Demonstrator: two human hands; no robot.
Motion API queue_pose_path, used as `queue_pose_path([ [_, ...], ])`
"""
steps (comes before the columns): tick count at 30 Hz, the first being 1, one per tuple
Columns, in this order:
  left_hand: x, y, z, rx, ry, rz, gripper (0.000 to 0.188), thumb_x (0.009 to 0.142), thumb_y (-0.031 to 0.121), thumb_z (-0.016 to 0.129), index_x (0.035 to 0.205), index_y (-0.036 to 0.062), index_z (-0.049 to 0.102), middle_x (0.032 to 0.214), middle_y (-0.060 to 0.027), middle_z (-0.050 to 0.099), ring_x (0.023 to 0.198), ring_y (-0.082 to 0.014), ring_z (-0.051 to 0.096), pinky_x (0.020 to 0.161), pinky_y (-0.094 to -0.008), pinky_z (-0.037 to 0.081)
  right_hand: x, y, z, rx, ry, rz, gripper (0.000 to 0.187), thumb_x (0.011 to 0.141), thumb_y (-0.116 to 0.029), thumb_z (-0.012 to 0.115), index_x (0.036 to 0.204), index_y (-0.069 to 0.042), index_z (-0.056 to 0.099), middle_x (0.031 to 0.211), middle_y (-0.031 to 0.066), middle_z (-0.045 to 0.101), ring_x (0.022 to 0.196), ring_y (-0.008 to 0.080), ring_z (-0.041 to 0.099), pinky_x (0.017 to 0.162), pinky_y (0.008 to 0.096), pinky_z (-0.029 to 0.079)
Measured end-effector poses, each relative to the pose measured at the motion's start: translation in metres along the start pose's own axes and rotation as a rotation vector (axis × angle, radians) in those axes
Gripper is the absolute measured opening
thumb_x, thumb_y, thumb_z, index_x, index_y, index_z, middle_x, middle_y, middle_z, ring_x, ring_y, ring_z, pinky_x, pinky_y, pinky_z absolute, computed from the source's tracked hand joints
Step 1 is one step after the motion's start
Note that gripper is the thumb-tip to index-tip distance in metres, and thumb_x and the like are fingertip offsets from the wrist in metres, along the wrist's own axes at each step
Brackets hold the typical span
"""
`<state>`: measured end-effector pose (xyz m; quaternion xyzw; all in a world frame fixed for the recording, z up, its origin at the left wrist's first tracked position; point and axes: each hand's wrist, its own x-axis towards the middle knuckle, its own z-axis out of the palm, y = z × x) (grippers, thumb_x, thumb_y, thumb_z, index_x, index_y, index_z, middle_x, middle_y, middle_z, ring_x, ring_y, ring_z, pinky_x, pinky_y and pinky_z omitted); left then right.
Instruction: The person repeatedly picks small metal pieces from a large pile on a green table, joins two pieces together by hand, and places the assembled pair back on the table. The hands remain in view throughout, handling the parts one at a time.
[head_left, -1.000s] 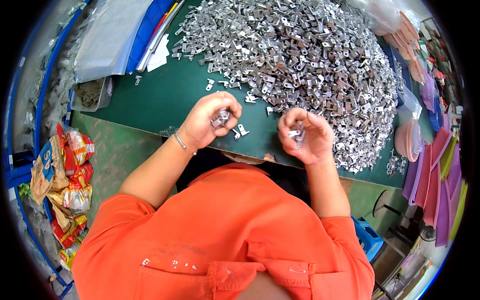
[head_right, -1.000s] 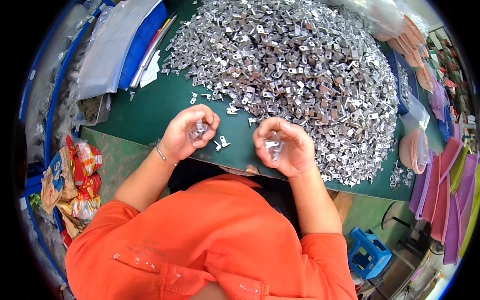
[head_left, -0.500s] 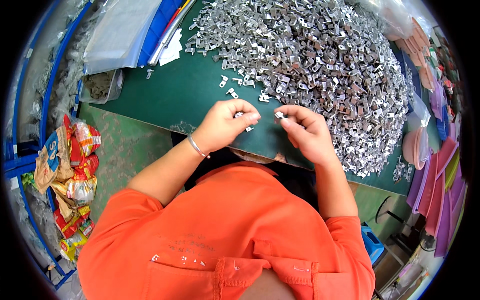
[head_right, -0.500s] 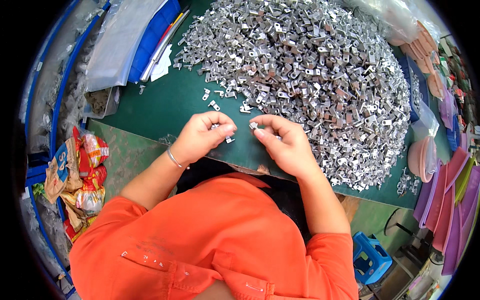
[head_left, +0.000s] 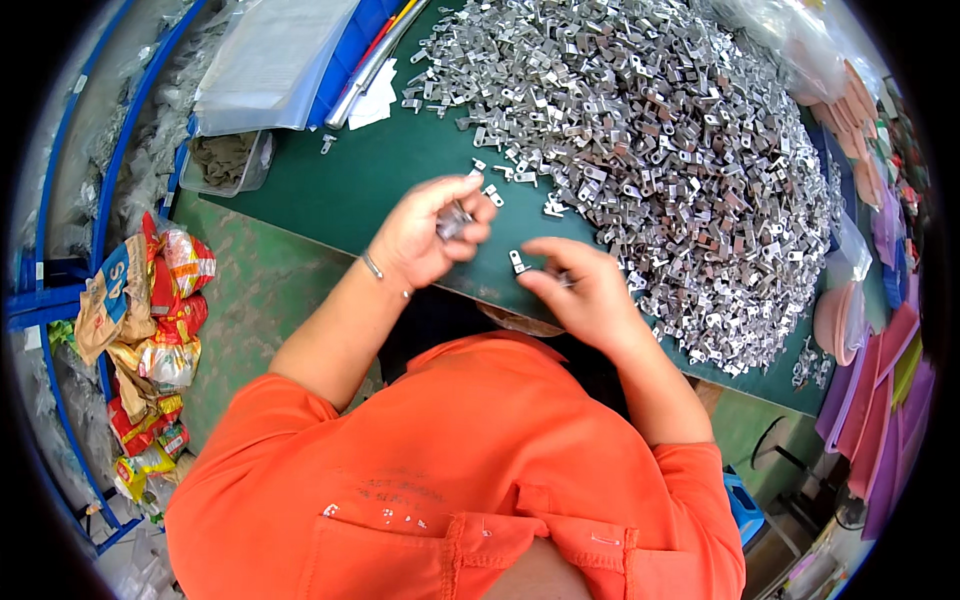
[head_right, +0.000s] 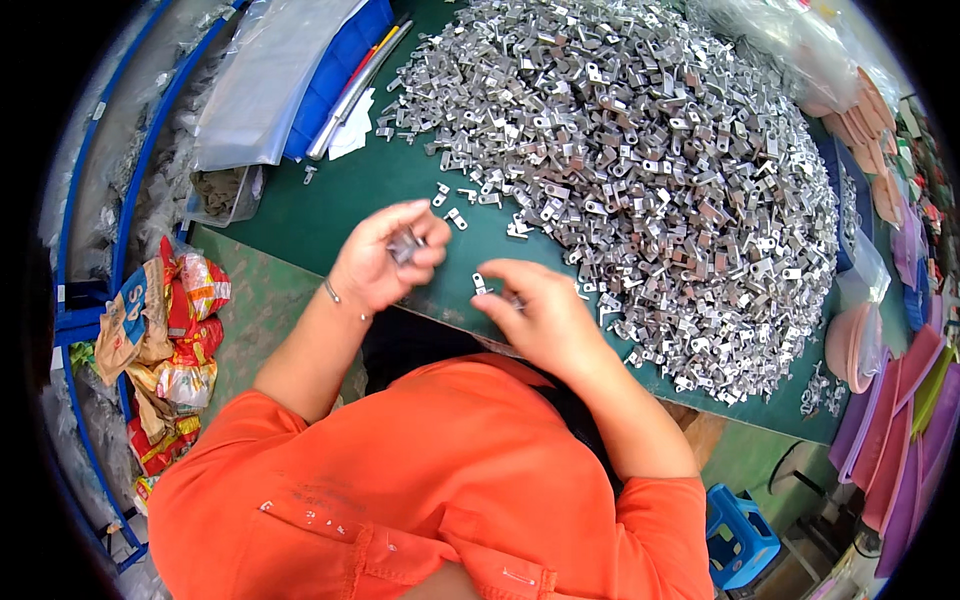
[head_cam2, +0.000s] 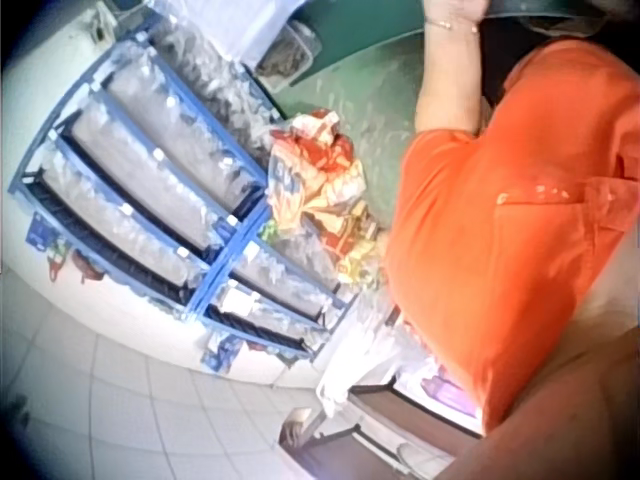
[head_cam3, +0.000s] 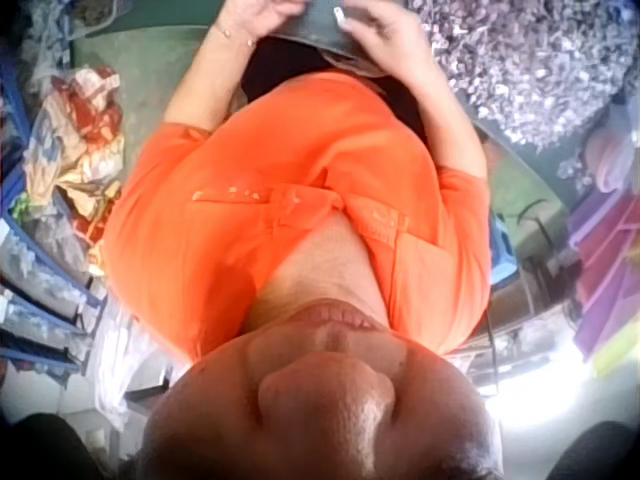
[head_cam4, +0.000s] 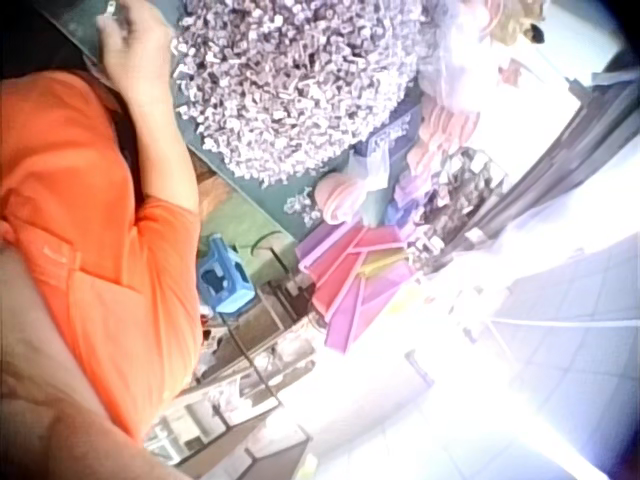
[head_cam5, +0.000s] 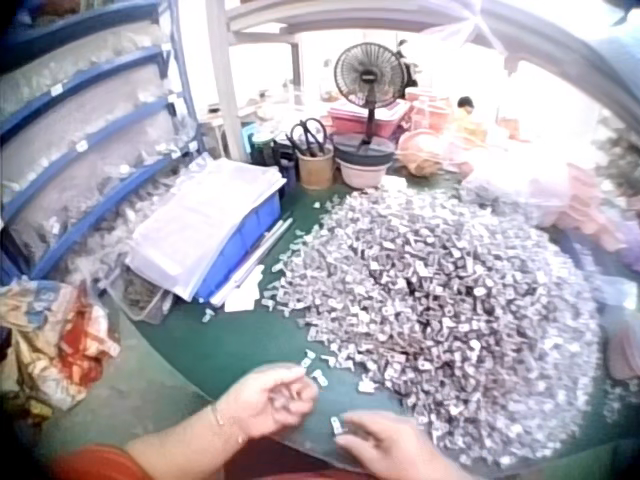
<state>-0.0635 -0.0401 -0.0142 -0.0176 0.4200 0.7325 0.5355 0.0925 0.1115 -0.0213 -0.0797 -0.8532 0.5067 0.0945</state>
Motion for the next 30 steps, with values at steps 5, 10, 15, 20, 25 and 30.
queue_pose_path([
  [5, 0.022, 0.003, -0.019, 1.152, 0.275, 0.67, 0.018, 0.082, 0.019, 0.076, 0.083, 0.0038, 0.066, 0.067, 0.0009, 0.056, 0.058, -0.0078, 0.05, 0.051, -0.0249, 0.042, 0.004, 0.004, 0.006, -0.103, -0.028, -0.002, 0.015, 0.084, -0.014, 0.069, 0.093, -0.004, 0.064, 0.083, 0.0126, 0.065, 0.073, 0.0277, 0.064, 0.066, 0.0362, 0.051],
  [10, 0.024, -0.008, -0.009, 1.461, 0.257, 0.675, 0.017, 0.08, 0.015, 0.074, 0.086, 0.0014, 0.068, 0.076, -0.0081, 0.061, 0.064, -0.016, 0.058, 0.061, -0.0312, 0.048, 0.009, 0.02, -0.021, 1.178, -0.139, 0.332, 0.018, 0.093, -0.019, 0.057, 0.084, -0.004, 0.059, 0.073, 0.0052, 0.06, 0.057, 0.0095, 0.055, 0.039, 0.0208, 0.031],
  [15, 0.023, -0.015, -0.009, 0.288, -0.211, 0.181, 0.011, 0.092, 0.013, 0.063, 0.098, 0.0036, 0.063, 0.079, -0.0037, 0.057, 0.063, -0.0092, 0.048, 0.051, -0.0227, 0.039, 0.022, 0.009, -0.011, -0.136, 0.196, -0.013, 0.017, 0.085, -0.007, 0.064, 0.101, -0.005, 0.068, 0.076, 0.0117, 0.066, 0.063, 0.0264, 0.066, 0.055, 0.0363, 0.051],
  [20, 0.02, -0.028, -0.01, -0.08, -0.452, 0.074, 0.015, 0.098, 0.013, 0.051, 0.108, 0.0039, 0.057, 0.09, -0.0067, 0.056, 0.067, -0.008, 0.045, 0.051, -0.0191, 0.036, 0.024, 0.002, 0.001, -0.551, 0.058, -0.015, 0.017, 0.084, -0.014, 0.064, 0.097, -0.005, 0.062, 0.086, 0.0156, 0.065, 0.072, 0.0358, 0.065, 0.062, 0.044, 0.053],
  [25, 0.011, -0.019, -0.01, -0.118, -0.321, 0.04, 0.022, 0.1, 0.021, 0.047, 0.104, 0.0022, 0.057, 0.088, -0.0085, 0.055, 0.067, -0.0113, 0.049, 0.048, -0.0212, 0.038, 0.014, 0.008, -0.01, 0.199, -0.057, 0.209, 0.015, 0.087, -0.011, 0.066, 0.101, -0.005, 0.066, 0.079, 0.0022, 0.064, 0.06, 0.0123, 0.058, 0.055, 0.027, 0.047],
  [30, 0.025, 0.005, -0.023, 0.732, 0.141, 0.425, 0.017, 0.09, 0.021, 0.067, 0.09, 0.0041, 0.063, 0.075, -0.002, 0.057, 0.062, -0.0118, 0.053, 0.054, -0.0246, 0.043, 0.004, 0.021, -0.034, 1.169, -0.026, 0.387, 0.015, 0.094, -0.016, 0.059, 0.096, -0.001, 0.063, 0.07, 0.0025, 0.056, 0.05, 0.0081, 0.044, 0.041, 0.0212, 0.028],
])
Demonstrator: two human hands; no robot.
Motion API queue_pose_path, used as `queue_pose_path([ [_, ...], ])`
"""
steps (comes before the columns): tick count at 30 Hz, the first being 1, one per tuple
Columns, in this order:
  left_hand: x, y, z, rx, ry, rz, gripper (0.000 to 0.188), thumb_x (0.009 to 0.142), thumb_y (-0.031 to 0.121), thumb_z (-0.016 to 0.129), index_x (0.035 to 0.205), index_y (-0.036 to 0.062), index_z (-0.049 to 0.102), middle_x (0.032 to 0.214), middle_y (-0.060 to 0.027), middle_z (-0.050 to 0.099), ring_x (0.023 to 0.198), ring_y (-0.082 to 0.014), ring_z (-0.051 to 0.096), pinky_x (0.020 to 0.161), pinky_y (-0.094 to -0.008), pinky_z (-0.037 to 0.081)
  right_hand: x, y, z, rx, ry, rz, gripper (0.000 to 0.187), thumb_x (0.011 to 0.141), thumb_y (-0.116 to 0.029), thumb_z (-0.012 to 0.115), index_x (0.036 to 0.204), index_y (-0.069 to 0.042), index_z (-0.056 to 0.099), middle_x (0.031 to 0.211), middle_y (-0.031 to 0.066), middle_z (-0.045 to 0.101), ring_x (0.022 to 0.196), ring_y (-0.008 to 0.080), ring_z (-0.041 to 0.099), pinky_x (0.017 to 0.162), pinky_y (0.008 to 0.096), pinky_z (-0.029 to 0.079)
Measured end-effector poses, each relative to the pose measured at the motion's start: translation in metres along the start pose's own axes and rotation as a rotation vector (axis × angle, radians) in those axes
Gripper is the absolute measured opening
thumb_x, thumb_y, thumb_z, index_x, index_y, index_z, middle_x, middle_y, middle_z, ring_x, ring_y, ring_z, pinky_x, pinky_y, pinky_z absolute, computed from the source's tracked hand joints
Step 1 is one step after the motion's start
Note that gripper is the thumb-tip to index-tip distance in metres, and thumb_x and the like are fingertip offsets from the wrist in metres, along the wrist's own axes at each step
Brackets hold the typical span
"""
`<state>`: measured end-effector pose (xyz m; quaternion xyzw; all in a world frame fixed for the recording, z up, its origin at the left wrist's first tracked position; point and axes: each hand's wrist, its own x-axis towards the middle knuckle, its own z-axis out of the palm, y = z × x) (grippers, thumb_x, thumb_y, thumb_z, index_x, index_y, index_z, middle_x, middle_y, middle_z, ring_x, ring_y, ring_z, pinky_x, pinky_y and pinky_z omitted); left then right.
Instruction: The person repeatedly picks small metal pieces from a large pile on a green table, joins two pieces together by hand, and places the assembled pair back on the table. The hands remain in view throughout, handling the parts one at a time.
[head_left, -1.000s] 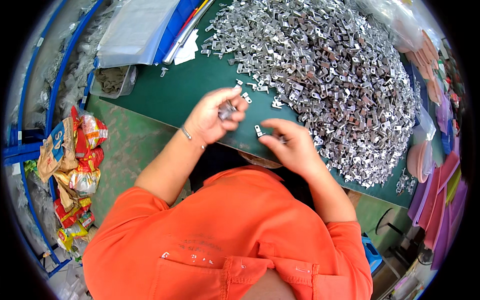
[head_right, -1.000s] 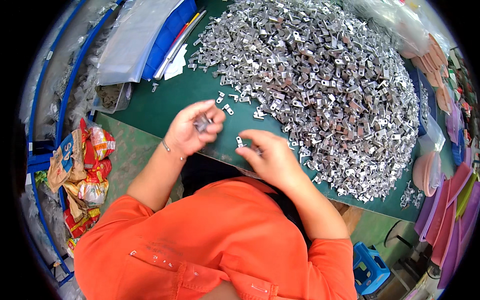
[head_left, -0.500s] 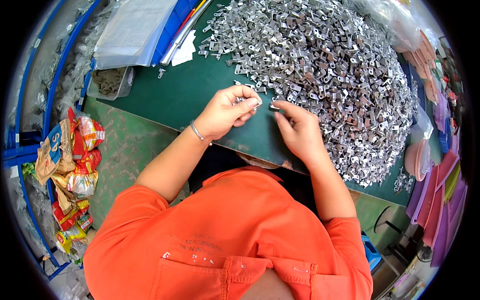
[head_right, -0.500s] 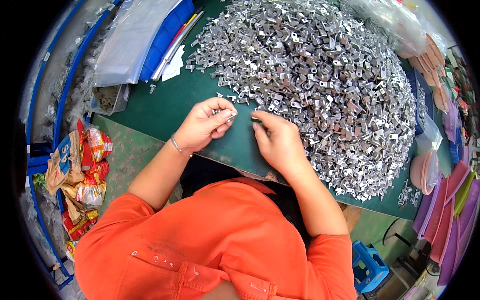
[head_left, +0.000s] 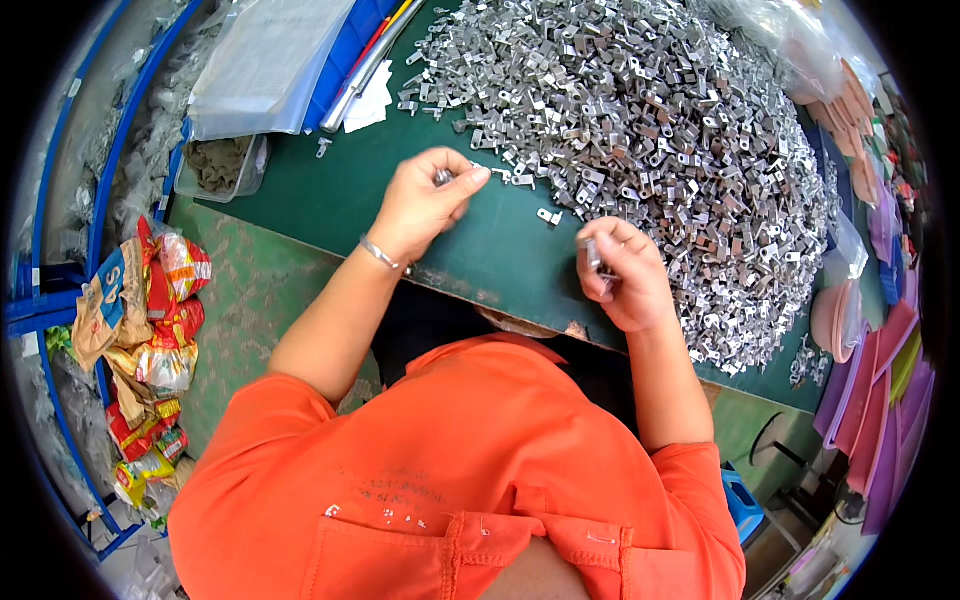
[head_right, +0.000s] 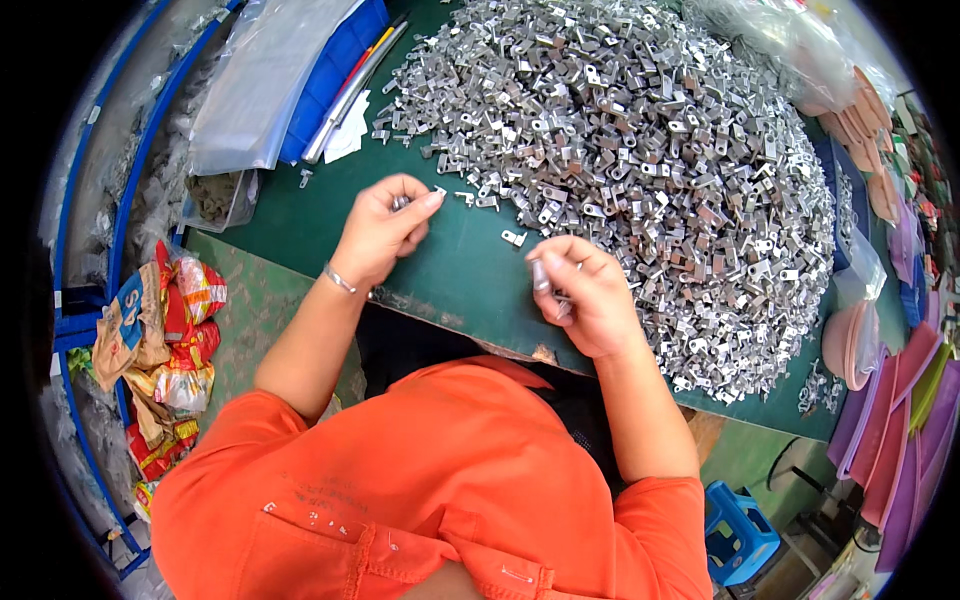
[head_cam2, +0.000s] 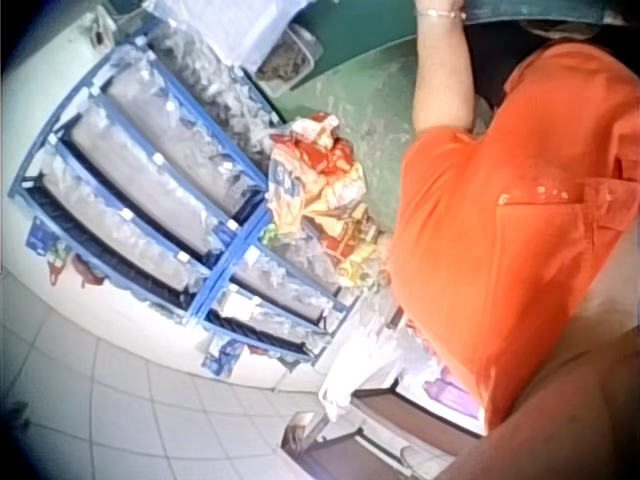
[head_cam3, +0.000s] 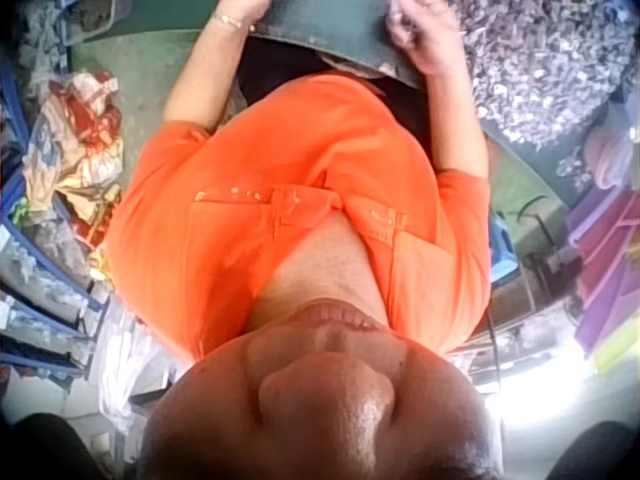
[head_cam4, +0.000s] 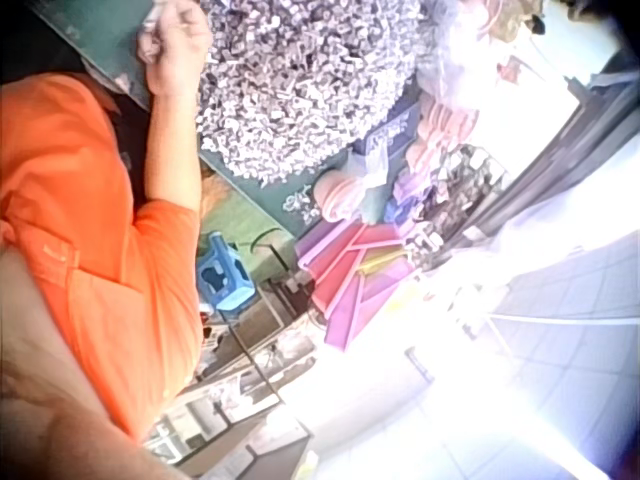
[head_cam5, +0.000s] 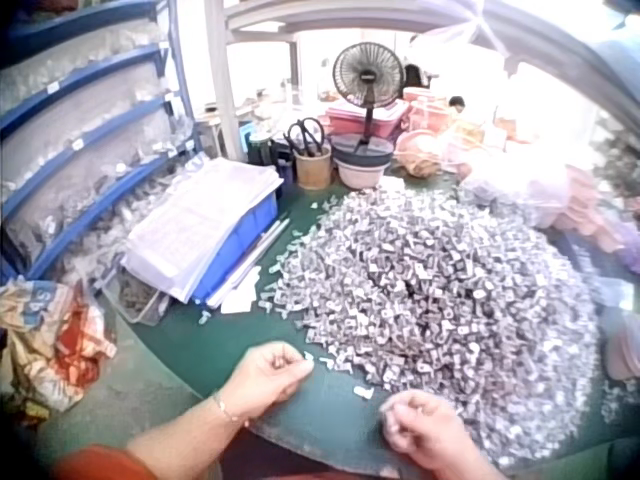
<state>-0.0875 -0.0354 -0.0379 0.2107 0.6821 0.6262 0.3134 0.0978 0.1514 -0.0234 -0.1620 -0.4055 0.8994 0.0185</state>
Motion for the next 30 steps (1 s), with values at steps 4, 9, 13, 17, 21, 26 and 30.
queue_pose_path([
  [4, 0.016, 0.005, 0.001, 0.768, 0.177, 0.244, 0.019, 0.079, 0.016, 0.075, 0.087, 0.0015, 0.066, 0.079, -0.0081, 0.065, 0.065, -0.0181, 0.06, 0.064, -0.0312, 0.049, 0.004, -0.007, 0.01, -0.41, 0.14, -0.022, 0.014, 0.09, -0.012, 0.06, 0.096, -0.001, 0.064, 0.074, 0.0063, 0.062, 0.058, 0.0139, 0.057, 0.044, 0.0232, 0.039],
  [9, 0.017, -0.003, 0.006, 0.836, 0.121, 0.388, 0.017, 0.082, 0.013, 0.071, 0.095, 0.0027, 0.067, 0.082, -0.0103, 0.062, 0.066, -0.023, 0.06, 0.064, -0.0323, 0.049, 0.022, 0.017, 0.031, -1.805, 0.255, -0.486, 0.015, 0.082, -0.009, 0.065, 0.096, -0.003, 0.062, 0.081, 0.0155, 0.063, 0.071, 0.0338, 0.065, 0.063, 0.043, 0.053],
  [13, -0.001, -0.001, 0.008, 0.251, -0.114, 0.211, 0.022, 0.09, 0.012, 0.064, 0.109, 0.0015, 0.066, 0.085, -0.0058, 0.062, 0.067, -0.0135, 0.054, 0.057, -0.0268, 0.043, 0.021, 0.018, 0.023, -1.632, 0.195, -0.55, 0.009, 0.082, -0.01, 0.066, 0.086, -0.003, 0.063, 0.08, 0.0132, 0.063, 0.072, 0.0335, 0.065, 0.063, 0.0429, 0.053],
  [17, -0.022, -0.001, 0.013, -0.544, -0.323, -0.154, 0.026, 0.096, 0.009, 0.056, 0.119, -0.002, 0.06, 0.093, -0.0029, 0.061, 0.067, -0.0046, 0.044, 0.053, -0.0179, 0.034, 0.009, 0.001, 0.021, -0.478, 0.07, 0.0, 0.015, 0.092, -0.016, 0.064, 0.088, -0.001, 0.063, 0.071, 0.0043, 0.062, 0.057, 0.0113, 0.055, 0.048, 0.0238, 0.04],
  [21, -0.027, -0.002, 0.023, -0.726, -0.398, -0.215, 0.029, 0.097, 0.008, 0.053, 0.123, -0.003, 0.057, 0.099, -0.0078, 0.062, 0.067, -0.0063, 0.045, 0.053, -0.0191, 0.035, 0.005, 0.001, 0.012, 0.047, -0.009, 0.004, 0.014, 0.096, -0.017, 0.059, 0.095, -0.003, 0.061, 0.071, 0.002, 0.057, 0.053, 0.0046, 0.042, 0.042, 0.0191, 0.028],
  [26, -0.037, 0.002, 0.04, -0.934, -0.391, -0.509, 0.038, 0.1, 0.024, 0.04, 0.121, -0.0035, 0.056, 0.109, -0.0167, 0.065, 0.098, -0.0279, 0.067, 0.081, -0.0414, 0.057, 0.005, 0.013, 0.038, -0.565, 0.084, -0.546, 0.004, 0.086, -0.004, 0.059, 0.086, -0.002, 0.055, 0.087, 0.0089, 0.057, 0.072, 0.0171, 0.052, 0.063, 0.0281, 0.041],
  [30, -0.05, -0.008, 0.052, -1.142, -0.356, -0.607, 0.038, 0.103, 0.03, 0.033, 0.116, 0.0026, 0.056, 0.11, -0.0084, 0.064, 0.098, -0.0199, 0.064, 0.083, -0.0389, 0.054, 0.005, 0.031, 0.065, -1.29, -0.111, -0.903, 0.017, 0.079, -0.003, 0.064, 0.095, -0.002, 0.059, 0.104, 0.0166, 0.058, 0.097, 0.0342, 0.057, 0.083, 0.0419, 0.047],
])
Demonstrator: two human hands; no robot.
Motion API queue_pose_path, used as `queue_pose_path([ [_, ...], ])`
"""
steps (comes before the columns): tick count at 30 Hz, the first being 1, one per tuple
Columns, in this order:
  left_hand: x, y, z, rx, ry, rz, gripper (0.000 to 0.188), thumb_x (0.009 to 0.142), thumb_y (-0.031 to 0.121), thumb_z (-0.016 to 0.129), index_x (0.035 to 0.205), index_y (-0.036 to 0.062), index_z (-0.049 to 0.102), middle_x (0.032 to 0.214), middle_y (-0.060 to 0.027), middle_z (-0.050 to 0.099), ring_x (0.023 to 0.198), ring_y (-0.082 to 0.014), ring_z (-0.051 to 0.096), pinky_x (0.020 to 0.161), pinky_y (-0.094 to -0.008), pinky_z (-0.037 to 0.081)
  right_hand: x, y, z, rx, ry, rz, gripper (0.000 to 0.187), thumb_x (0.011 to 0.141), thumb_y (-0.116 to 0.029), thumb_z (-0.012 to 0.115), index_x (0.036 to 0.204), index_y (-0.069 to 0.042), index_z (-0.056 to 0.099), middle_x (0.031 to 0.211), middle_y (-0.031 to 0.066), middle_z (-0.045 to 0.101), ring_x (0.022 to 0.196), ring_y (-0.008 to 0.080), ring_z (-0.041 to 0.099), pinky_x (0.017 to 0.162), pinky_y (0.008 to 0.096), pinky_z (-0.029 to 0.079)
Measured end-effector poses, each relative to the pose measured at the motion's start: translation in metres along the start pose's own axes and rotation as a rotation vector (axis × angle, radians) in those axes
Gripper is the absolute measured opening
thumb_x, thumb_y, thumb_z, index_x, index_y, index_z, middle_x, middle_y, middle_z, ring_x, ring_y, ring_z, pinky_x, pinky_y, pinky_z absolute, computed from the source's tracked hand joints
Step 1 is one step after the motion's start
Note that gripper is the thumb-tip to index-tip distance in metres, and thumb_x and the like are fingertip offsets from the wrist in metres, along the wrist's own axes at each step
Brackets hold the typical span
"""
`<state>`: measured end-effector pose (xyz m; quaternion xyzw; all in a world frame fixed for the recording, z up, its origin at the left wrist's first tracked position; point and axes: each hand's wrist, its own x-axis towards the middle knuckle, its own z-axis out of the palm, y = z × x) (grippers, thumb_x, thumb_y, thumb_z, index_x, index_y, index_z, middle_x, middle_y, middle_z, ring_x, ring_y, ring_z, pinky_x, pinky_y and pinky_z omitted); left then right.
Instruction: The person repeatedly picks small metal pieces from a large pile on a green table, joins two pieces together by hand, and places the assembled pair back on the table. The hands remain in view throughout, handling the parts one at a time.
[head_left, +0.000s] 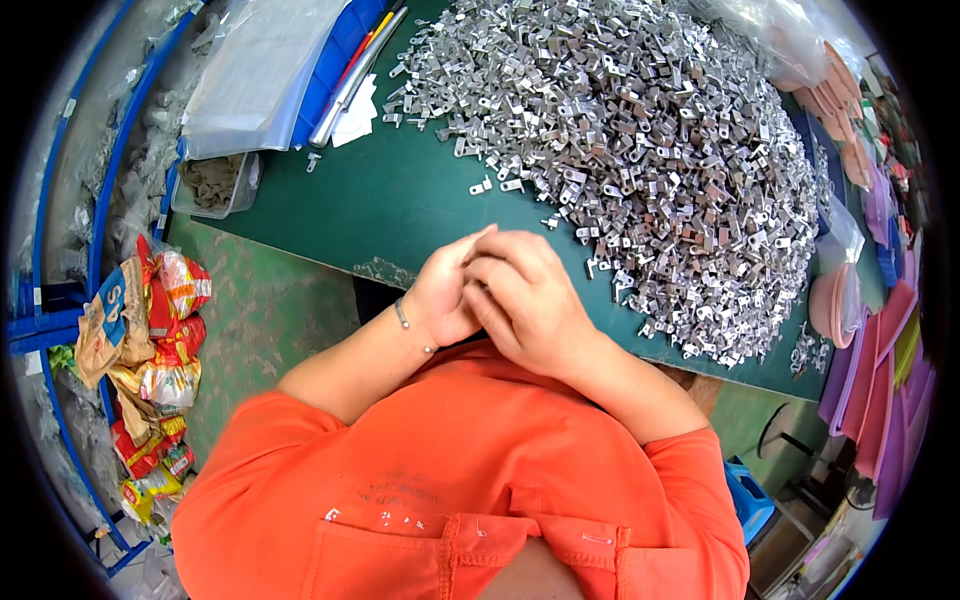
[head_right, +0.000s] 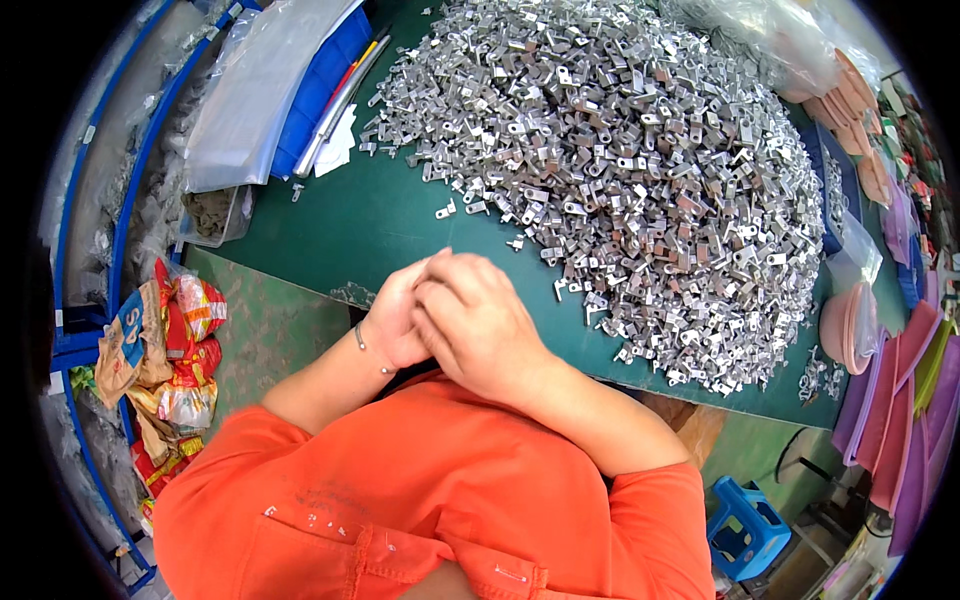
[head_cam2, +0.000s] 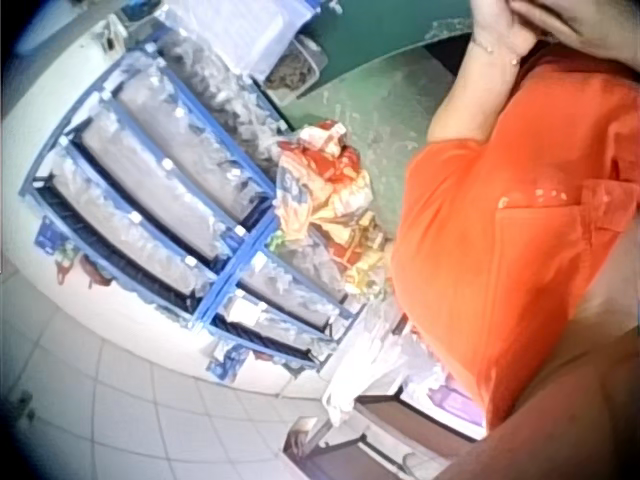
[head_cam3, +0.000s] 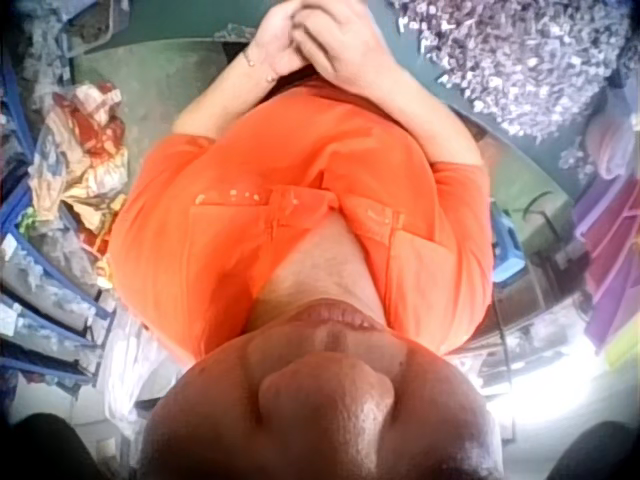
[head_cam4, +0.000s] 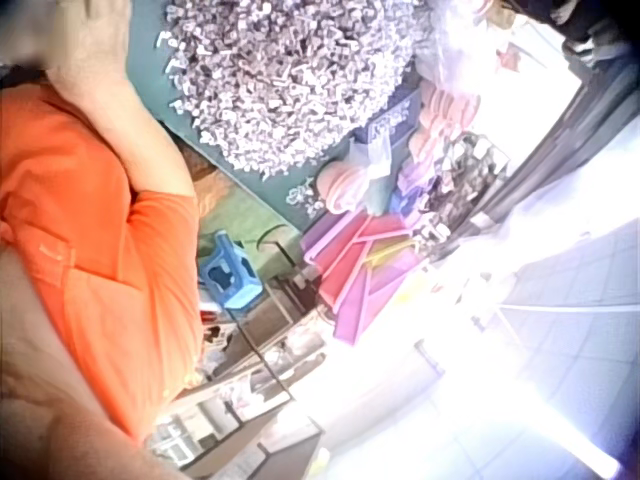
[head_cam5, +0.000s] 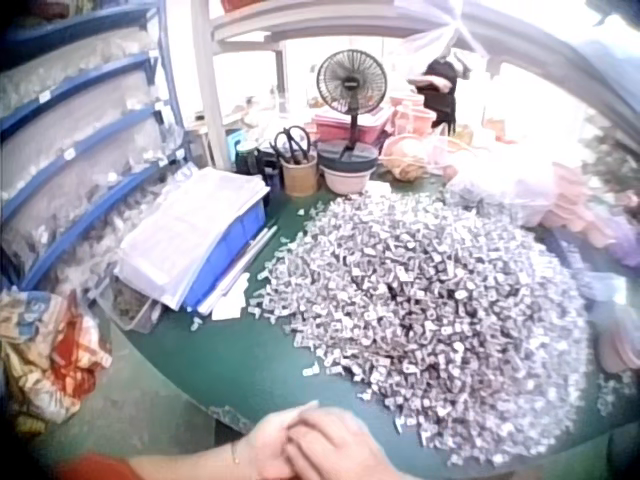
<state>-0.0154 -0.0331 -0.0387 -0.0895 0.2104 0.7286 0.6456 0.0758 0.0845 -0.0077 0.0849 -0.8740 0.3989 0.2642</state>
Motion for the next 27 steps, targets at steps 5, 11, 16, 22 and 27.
queue_pose_path([
  [5, -0.054, 0.006, -0.038, -0.054, -0.075, -0.13, 0.031, 0.098, 0.026, 0.045, 0.096, 0.0006, 0.062, 0.083, -0.0152, 0.063, 0.065, -0.0228, 0.06, 0.044, -0.0259, 0.046, 0.003, 0.002, -0.04, -0.085, 0.084, 0.051, 0.011, 0.083, -0.005, 0.065, 0.093, -0.002, 0.062, 0.104, 0.0151, 0.062, 0.095, 0.0319, 0.06, 0.084, 0.0394, 0.048],
  [11, -0.064, -0.004, -0.113, 0.154, 0.426, -0.341, 0.025, 0.094, 0.022, 0.052, 0.085, 0.0007, 0.062, 0.081, -0.0139, 0.063, 0.068, -0.0234, 0.063, 0.057, -0.0322, 0.053, 0.025, 0.029, -0.08, -0.383, 0.177, -0.01, 0.011, 0.082, -0.001, 0.065, 0.093, 0.0, 0.063, 0.101, 0.015, 0.063, 0.092, 0.032, 0.061, 0.081, 0.038, 0.049],
  [16, 0.027, -0.041, -0.124, 0.129, 0.556, -0.199, 0.035, 0.098, 0.033, 0.047, 0.116, 0.0044, 0.057, 0.113, -0.0148, 0.062, 0.106, -0.0317, 0.06, 0.088, -0.0487, 0.051, 0.069, 0.04, -0.073, -0.623, 0.045, -0.096, 0.024, 0.083, -0.015, 0.068, 0.103, -0.003, 0.063, 0.113, 0.014, 0.062, 0.105, 0.0324, 0.059, 0.094, 0.044, 0.045],
  [22, 0.039, -0.042, -0.146, 1.226, 0.189, -0.071, 0.038, 0.096, 0.031, 0.05, 0.124, 0.0068, 0.058, 0.125, -0.0129, 0.06, 0.113, -0.0309, 0.056, 0.098, -0.0448, 0.043, 0.07, 0.068, -0.041, -1.06, -0.068, -0.082, 0.052, 0.078, -0.035, 0.072, 0.122, -0.011, 0.058, 0.133, 0.005, 0.052, 0.129, 0.0303, 0.039, 0.106, 0.0544, 0.027],
  [27, -0.011, -0.03, -0.083, 1.935, 0.12, 0.051, 0.034, 0.084, 0.021, 0.063, 0.113, 0.0025, 0.064, 0.115, -0.0204, 0.064, 0.107, -0.0353, 0.06, 0.093, -0.0409, 0.045, 0.051, 0.06, -0.038, -1.033, -0.067, -0.16, 0.039, 0.081, -0.019, 0.06, 0.119, -0.007, 0.057, 0.12, 0.0095, 0.056, 0.12, 0.0304, 0.045, 0.092, 0.0447, 0.039],
])
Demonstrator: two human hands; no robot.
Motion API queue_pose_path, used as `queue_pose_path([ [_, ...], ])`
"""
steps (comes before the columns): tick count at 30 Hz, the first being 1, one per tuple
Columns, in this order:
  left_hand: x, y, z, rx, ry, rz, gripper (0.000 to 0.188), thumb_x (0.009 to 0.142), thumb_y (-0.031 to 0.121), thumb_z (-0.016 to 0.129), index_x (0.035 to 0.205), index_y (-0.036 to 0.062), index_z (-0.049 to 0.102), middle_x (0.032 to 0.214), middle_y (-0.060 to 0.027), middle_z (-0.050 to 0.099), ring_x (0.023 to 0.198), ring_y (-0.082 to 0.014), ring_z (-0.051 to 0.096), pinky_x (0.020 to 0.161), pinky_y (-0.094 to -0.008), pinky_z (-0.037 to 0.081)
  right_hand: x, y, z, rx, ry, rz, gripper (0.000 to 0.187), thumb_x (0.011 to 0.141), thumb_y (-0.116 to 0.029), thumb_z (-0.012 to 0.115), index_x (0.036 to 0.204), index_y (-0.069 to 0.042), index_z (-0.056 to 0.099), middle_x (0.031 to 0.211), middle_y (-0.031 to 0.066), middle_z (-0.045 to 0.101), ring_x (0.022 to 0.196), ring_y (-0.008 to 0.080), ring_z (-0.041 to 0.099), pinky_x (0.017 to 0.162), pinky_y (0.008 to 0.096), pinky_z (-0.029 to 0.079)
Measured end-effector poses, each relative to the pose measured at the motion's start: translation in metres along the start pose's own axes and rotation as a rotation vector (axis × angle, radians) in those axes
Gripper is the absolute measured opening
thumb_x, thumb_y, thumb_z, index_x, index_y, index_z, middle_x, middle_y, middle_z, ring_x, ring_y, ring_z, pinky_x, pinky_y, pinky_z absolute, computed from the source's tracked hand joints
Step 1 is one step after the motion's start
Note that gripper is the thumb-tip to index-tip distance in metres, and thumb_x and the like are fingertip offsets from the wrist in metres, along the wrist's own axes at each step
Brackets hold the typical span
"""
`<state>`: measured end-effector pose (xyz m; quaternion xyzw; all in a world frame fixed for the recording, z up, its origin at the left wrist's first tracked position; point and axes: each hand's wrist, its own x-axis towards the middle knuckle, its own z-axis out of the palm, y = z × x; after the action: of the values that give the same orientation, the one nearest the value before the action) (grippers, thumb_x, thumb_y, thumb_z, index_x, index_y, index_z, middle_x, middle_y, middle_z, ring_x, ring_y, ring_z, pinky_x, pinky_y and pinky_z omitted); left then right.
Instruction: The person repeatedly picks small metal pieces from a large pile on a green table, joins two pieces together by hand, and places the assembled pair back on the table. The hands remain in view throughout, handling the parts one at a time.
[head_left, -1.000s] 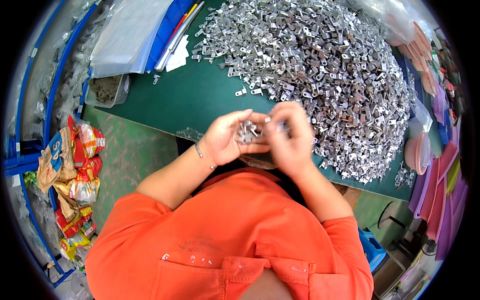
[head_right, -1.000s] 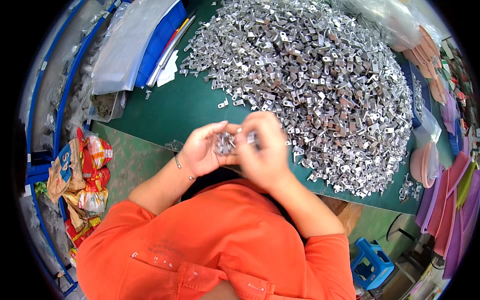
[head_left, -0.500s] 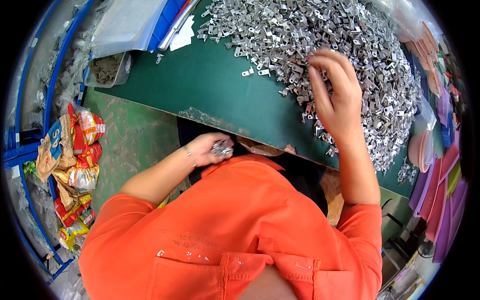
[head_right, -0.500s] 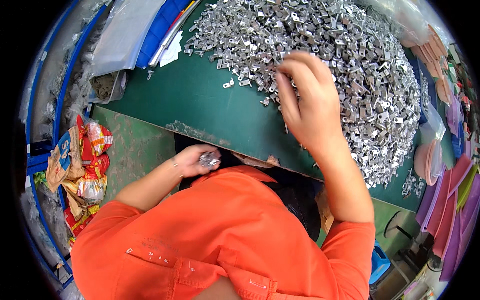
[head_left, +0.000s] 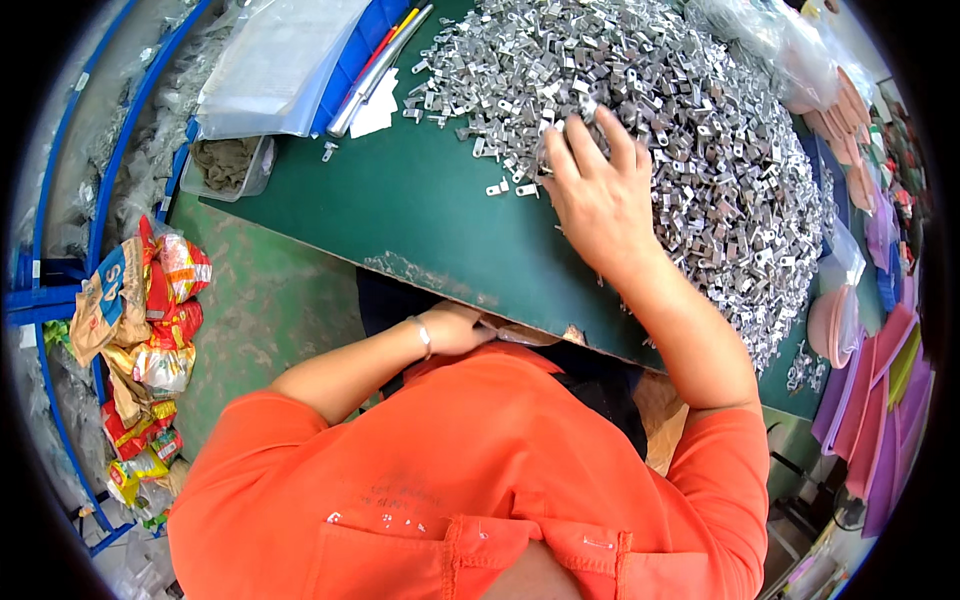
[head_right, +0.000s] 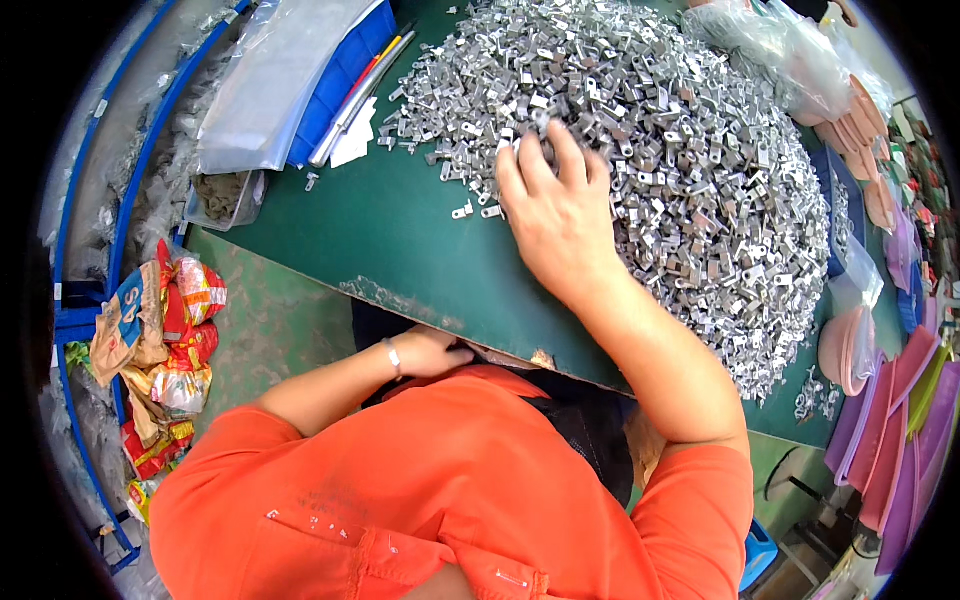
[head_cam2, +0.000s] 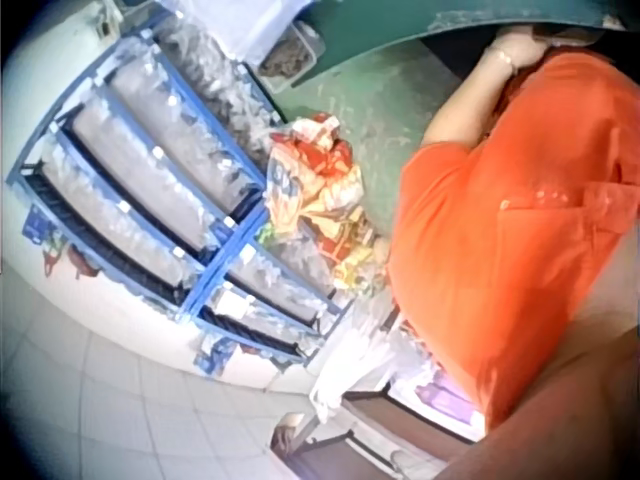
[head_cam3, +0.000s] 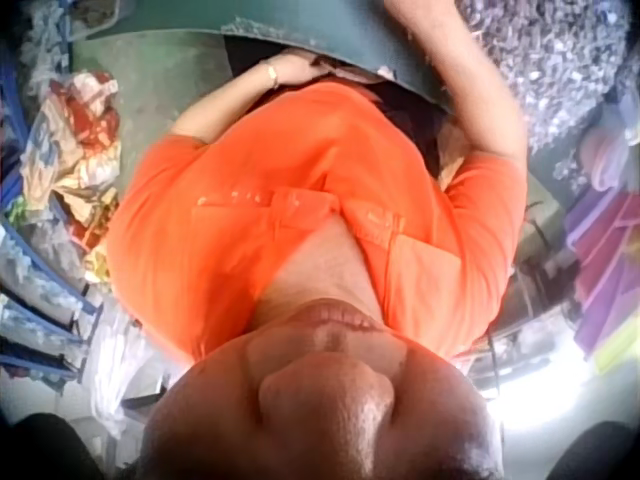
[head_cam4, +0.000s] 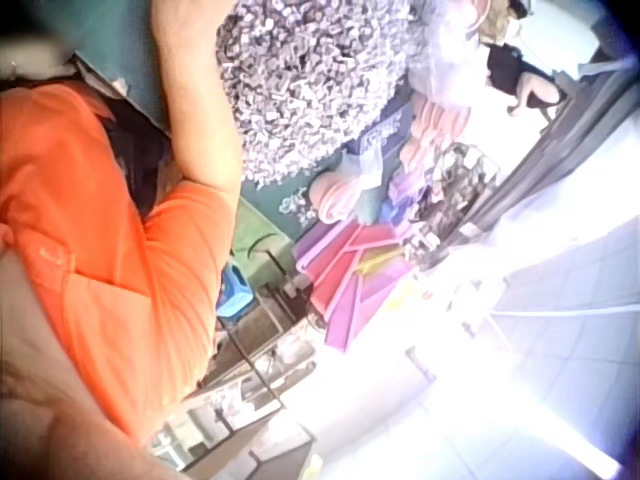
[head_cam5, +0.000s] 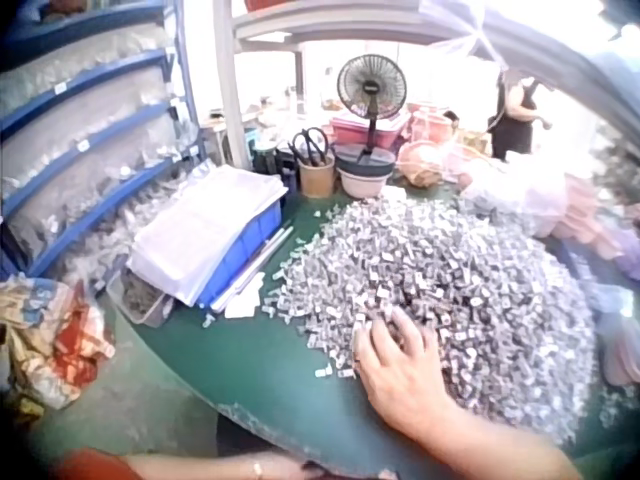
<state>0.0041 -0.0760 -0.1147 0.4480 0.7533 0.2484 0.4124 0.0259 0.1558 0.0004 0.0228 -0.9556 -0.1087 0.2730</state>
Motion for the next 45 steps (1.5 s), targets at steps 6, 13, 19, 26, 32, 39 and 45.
queue_pose_path([
  [6, -0.035, 0.064, -0.07, -0.168, 0.15, 0.09, 0.045, 0.074, 0.015, 0.077, 0.115, 0.0058, 0.062, 0.091, -0.012, 0.061, 0.084, -0.0287, 0.062, 0.073, -0.0391, 0.05, -0.029, -0.01, -0.009, 0.246, -0.122, -0.107, 0.034, 0.081, -0.014, 0.054, 0.114, -0.009, 0.059, 0.118, 0.009, 0.056, 0.115, 0.0255, 0.05, 0.095, 0.0399, 0.039],
  [13, 0.027, 0.069, -0.081, 0.276, 0.702, 0.194, 0.076, 0.062, 0.006, 0.084, 0.129, 0.0041, 0.048, 0.123, -0.0179, 0.044, 0.084, -0.0255, 0.063, 0.075, -0.0338, 0.054, -0.057, -0.041, -0.014, 0.229, -0.207, 0.068, 0.044, 0.083, -0.019, 0.057, 0.125, -0.006, 0.055, 0.14, 0.0108, 0.046, 0.129, 0.0291, 0.041, 0.105, 0.0426, 0.03],
  [19, 0.006, 0.063, -0.071, -0.134, 0.618, 0.256, 0.054, 0.067, 0.002, 0.08, 0.116, 0.0038, 0.058, 0.12, -0.0129, 0.048, 0.08, -0.0164, 0.06, 0.069, -0.0272, 0.052, -0.094, -0.042, -0.031, 0.832, -0.189, 0.135, 0.048, 0.076, 0.001, 0.062, 0.123, 0.001, 0.055, 0.133, 0.0188, 0.051, 0.117, 0.0345, 0.052, 0.096, 0.0431, 0.044],
  [26, -0.003, 0.058, -0.061, 0.133, 0.655, 0.299, 0.024, 0.073, 0.003, 0.077, 0.094, 0.0015, 0.064, 0.088, -0.0066, 0.057, 0.069, -0.0183, 0.054, 0.059, -0.0282, 0.046, -0.103, -0.032, -0.044, 0.732, -0.048, 0.508, 0.023, 0.078, -0.004, 0.07, 0.098, -0.001, 0.059, 0.09, 0.0127, 0.059, 0.081, 0.0308, 0.059, 0.07, 0.0375, 0.05],
  [32, 0.001, 0.068, -0.053, -0.448, 0.527, 0.219, 0.011, 0.085, 0.0, 0.067, 0.096, -0.0018, 0.065, 0.092, -0.0056, 0.062, 0.076, -0.0151, 0.063, 0.067, -0.0241, 0.051, -0.1, -0.046, -0.039, 0.615, -0.213, 0.481, 0.024, 0.076, -0.016, 0.075, 0.091, -0.003, 0.061, 0.086, 0.0109, 0.056, 0.078, 0.0295, 0.057, 0.066, 0.0383, 0.049],
  [39, -0.005, 0.073, -0.053, -1.344, 0.222, -0.099, 0.016, 0.094, 0.009, 0.06, 0.102, -0.0038, 0.064, 0.094, -0.0119, 0.069, 0.086, -0.0205, 0.069, 0.074, -0.0281, 0.058, -0.102, -0.037, -0.048, 1.487, -0.236, 0.939, 0.016, 0.087, 0.001, 0.065, 0.102, 0.0, 0.065, 0.084, 0.0057, 0.064, 0.072, 0.0148, 0.063, 0.056, 0.0242, 0.05],
  [45, -0.004, 0.071, -0.052, -1.423, 0.149, -0.129, 0.013, 0.093, 0.01, 0.058, 0.096, -0.0022, 0.063, 0.096, -0.0135, 0.067, 0.089, -0.0236, 0.069, 0.073, -0.031, 0.059, -0.105, -0.028, -0.042, 2.314, -0.042, 1.133, 0.014, 0.092, -0.006, 0.054, 0.103, 0.001, 0.059, 0.086, 0.0109, 0.065, 0.078, 0.0162, 0.066, 0.058, 0.0253, 0.056],
])
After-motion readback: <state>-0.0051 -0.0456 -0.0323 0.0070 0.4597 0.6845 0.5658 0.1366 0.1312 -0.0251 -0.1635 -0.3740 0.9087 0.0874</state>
